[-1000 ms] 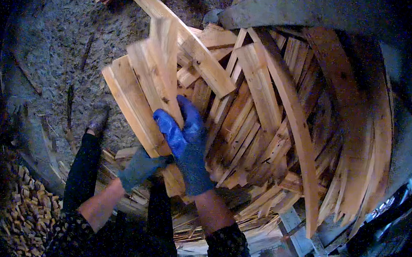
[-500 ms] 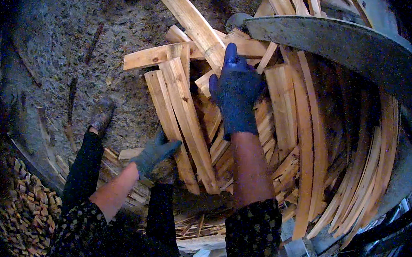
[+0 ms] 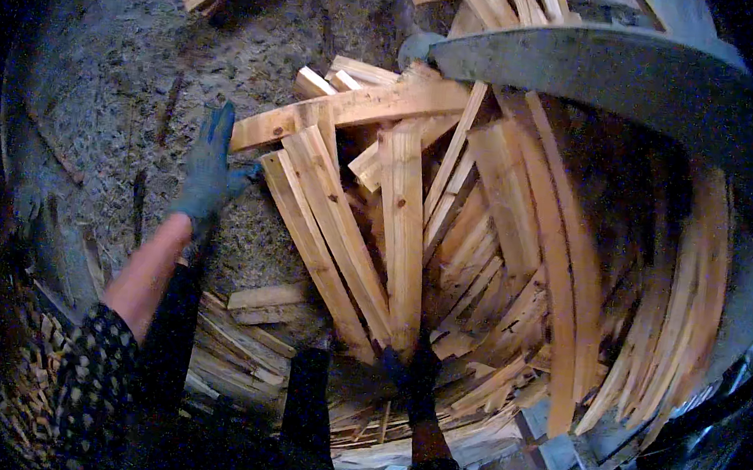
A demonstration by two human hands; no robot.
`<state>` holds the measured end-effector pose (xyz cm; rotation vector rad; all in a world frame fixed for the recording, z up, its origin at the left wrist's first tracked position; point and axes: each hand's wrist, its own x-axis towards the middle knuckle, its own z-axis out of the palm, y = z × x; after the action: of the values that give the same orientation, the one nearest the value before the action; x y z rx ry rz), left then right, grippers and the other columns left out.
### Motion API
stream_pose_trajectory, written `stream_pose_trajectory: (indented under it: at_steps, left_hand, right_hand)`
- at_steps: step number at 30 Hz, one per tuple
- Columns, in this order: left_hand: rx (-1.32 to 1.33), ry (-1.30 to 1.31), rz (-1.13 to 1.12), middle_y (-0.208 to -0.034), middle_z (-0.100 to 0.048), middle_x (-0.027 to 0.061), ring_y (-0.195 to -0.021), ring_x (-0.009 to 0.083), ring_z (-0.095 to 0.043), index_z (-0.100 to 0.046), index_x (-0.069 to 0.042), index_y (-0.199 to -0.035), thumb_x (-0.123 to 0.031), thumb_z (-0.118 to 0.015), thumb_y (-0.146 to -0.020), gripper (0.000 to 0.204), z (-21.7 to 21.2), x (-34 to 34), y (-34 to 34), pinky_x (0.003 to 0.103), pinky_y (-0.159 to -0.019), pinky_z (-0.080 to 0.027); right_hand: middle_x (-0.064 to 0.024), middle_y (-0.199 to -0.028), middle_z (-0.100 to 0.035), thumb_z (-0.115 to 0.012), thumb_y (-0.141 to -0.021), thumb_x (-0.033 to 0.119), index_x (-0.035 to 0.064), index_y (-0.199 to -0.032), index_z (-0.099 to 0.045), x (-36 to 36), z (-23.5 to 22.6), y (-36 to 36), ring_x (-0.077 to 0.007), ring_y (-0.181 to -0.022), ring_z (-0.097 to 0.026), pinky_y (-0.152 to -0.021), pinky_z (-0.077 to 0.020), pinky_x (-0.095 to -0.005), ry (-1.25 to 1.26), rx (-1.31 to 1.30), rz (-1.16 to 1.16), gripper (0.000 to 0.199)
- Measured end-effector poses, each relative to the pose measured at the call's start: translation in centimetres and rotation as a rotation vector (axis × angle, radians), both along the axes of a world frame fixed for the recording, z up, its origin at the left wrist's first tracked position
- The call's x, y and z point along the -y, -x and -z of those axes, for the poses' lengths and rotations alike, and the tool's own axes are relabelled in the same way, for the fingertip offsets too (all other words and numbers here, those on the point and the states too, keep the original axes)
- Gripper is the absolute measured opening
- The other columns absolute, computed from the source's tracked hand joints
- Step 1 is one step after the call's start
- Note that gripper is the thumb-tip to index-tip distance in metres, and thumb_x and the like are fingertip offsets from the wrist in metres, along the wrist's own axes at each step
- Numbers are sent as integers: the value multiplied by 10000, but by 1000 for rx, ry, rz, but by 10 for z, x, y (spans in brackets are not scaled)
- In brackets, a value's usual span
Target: The person repeatedly picks up bundles of light-colored wooden planks from a large pile on the floor and arranges them into a neat stack on a metal rack. The person wears blue gloves and uses both hands to lift and align the planks, working in a warehouse environment filled with wood.
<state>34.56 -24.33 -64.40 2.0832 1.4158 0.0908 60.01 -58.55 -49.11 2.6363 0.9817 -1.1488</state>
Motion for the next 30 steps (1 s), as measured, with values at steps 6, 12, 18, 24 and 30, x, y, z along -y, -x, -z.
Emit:
stream_pose_trajectory:
  at_steps: [6, 12, 18, 24, 30]
  left_hand:
    - [-278, 30, 325, -1437, -374, 207, -1321, 392, -353, -183, -118, -1492, -284, -776, -680, 1019, 38, -53, -9, 473, -1069, -323]
    - [-257, 379, 433, -1042, -651, 184, -975, 370, -623, -590, -110, -1143, -387, -730, -632, 598, -15, -79, -12, 456, -858, -483]
    - [-122, 438, 372, -942, -642, 240, -869, 400, -634, -568, -25, -1134, -479, -748, -620, 709, -107, -57, 5, 464, -797, -503]
    - [-178, 630, 141, -892, -657, 173, -786, 296, -654, -560, 19, -1137, -353, -765, -640, 653, -184, -30, 105, 399, -706, -527]
    - [-82, 875, -482, -777, -556, 29, -615, 105, -556, -560, -6, -1079, -181, -702, -719, 426, -263, -36, 199, 248, -526, -469]
  right_hand:
    - [-231, -1003, -652, -767, -656, 296, 35, -1345, -424, -6, 19, 9, -399, -873, -651, -762, -530, -456, -101, 102, -24, 813]
    - [-240, -1062, -634, -746, -695, 310, 24, -1370, -395, 15, 20, 7, -403, -924, -638, -788, -516, -472, 70, 96, -33, 813]
    - [-253, -1132, -607, -706, -758, 333, 36, -1386, -396, 8, 6, 14, -391, -1010, -615, -832, -497, -487, 73, 47, 16, 761]
    - [-222, -1127, -618, -677, -805, 210, 9, -1346, -452, -16, -53, 4, -345, -1005, -631, -874, -499, -408, -13, -164, 94, 620]
    - [-202, -1176, -610, -681, -793, 154, 13, -1287, -524, -56, -104, -11, -318, -1101, -592, -952, -456, -397, -370, -108, -18, 537]
